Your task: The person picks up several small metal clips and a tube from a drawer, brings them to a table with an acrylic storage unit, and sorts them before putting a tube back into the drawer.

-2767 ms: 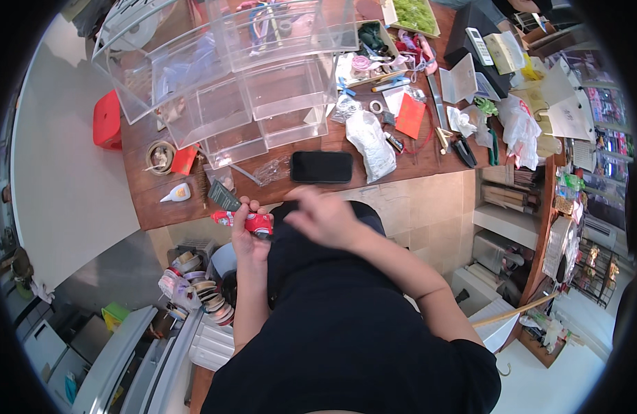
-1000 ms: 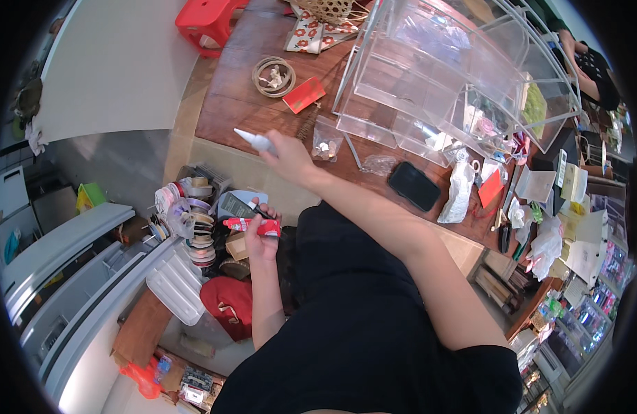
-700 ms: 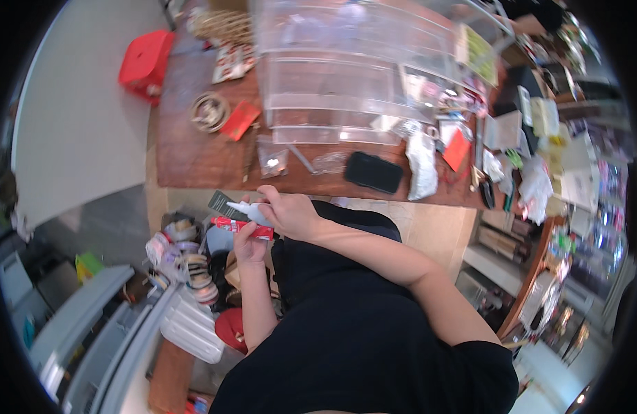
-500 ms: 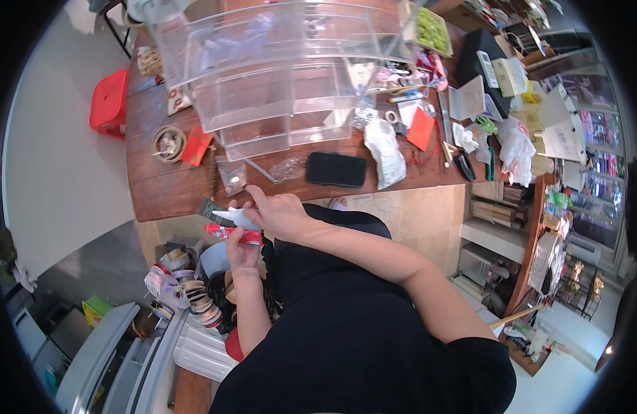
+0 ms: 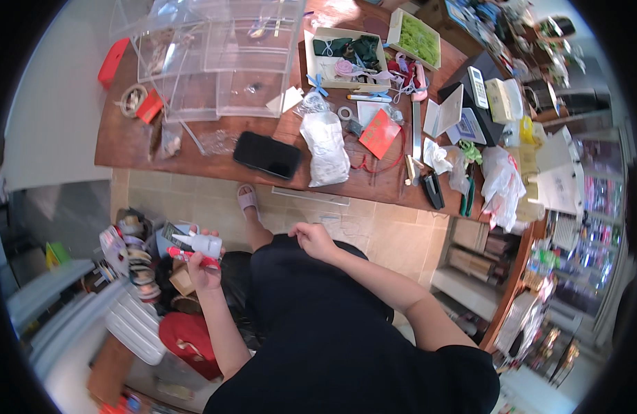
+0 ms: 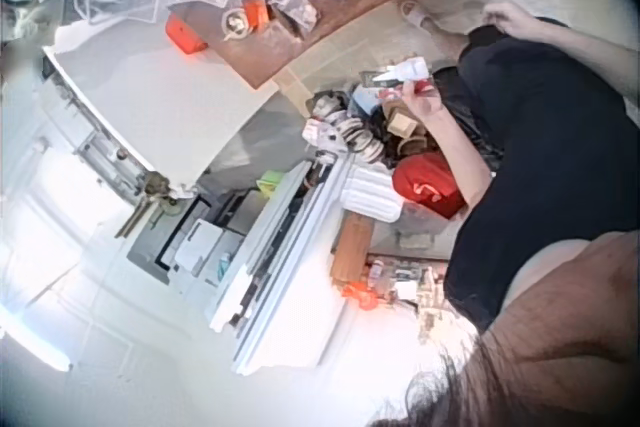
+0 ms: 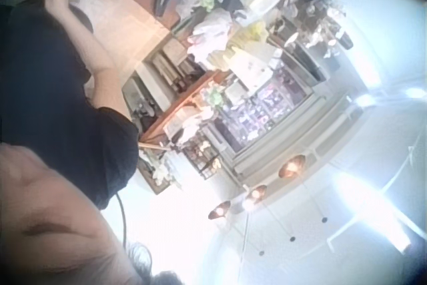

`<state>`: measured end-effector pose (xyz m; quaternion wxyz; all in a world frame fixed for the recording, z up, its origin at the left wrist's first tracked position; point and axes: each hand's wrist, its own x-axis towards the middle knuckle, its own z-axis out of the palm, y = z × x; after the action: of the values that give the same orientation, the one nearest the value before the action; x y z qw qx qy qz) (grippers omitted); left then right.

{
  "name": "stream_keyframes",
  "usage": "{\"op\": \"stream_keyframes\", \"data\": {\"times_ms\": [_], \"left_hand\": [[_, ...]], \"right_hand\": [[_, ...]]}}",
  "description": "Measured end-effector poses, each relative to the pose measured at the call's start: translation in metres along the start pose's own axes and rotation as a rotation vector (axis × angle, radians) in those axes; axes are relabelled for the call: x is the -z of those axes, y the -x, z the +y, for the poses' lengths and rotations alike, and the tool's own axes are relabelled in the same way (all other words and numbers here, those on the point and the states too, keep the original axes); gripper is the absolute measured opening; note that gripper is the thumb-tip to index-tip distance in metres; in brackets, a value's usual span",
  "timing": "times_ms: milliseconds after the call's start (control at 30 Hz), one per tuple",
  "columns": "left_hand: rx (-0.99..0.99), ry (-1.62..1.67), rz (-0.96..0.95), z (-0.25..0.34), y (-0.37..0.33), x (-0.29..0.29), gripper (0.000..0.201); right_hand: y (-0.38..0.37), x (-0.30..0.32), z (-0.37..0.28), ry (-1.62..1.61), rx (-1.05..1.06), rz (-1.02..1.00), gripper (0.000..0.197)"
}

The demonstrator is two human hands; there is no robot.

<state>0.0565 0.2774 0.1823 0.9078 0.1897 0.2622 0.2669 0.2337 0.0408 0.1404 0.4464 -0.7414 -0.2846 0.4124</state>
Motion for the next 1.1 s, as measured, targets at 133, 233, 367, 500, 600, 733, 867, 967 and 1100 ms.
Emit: {"op": "stream_keyframes", "data": {"times_ms": [133, 233, 367, 500, 600, 733, 867, 967, 1100], "left_hand": [[0.01, 0.148, 0.126, -0.102, 0.076, 0.011, 0.065], [0.111, 0.192, 0.217, -0.166, 0.116, 0.015, 0.06], [0.145, 0.166, 0.26, -0.207, 0.147, 0.027, 0.059], [0.097, 0.241, 0.359, -0.239, 0.155, 0.077, 0.059], [0.037, 0.31, 0.43, -0.27, 0.156, 0.12, 0.061], [0.031, 0.495, 0.478, -0.312, 0.167, 0.165, 0.061], [0.144, 0.365, 0.593, -0.341, 0.19, 0.196, 0.061], [0.228, 0.312, 0.641, -0.355, 0.195, 0.209, 0.056], [0.329, 0.297, 0.625, -0.36, 0.195, 0.221, 0.055]], "right_hand": [[0.037, 0.013, 0.112, -0.264, -0.098, -0.016, 0.021], [0.044, 0.023, 0.172, -0.316, -0.358, -0.018, 0.03], [0.021, 0.021, 0.25, -0.357, -0.525, -0.075, 0.042], [-0.035, 0.023, 0.282, -0.688, -0.575, 0.063, 0.046], [-0.094, 0.024, 0.329, -0.843, -0.544, 0.208, 0.049], [-0.173, 0.041, 0.4, -1.036, -0.392, 0.31, 0.051], [-0.232, 0.047, 0.448, -1.019, -0.378, 0.346, 0.055], [-0.254, 0.035, 0.456, -0.906, -0.439, 0.415, 0.049], [-0.287, 0.038, 0.483, -1.279, -0.29, 0.569, 0.033]]}}
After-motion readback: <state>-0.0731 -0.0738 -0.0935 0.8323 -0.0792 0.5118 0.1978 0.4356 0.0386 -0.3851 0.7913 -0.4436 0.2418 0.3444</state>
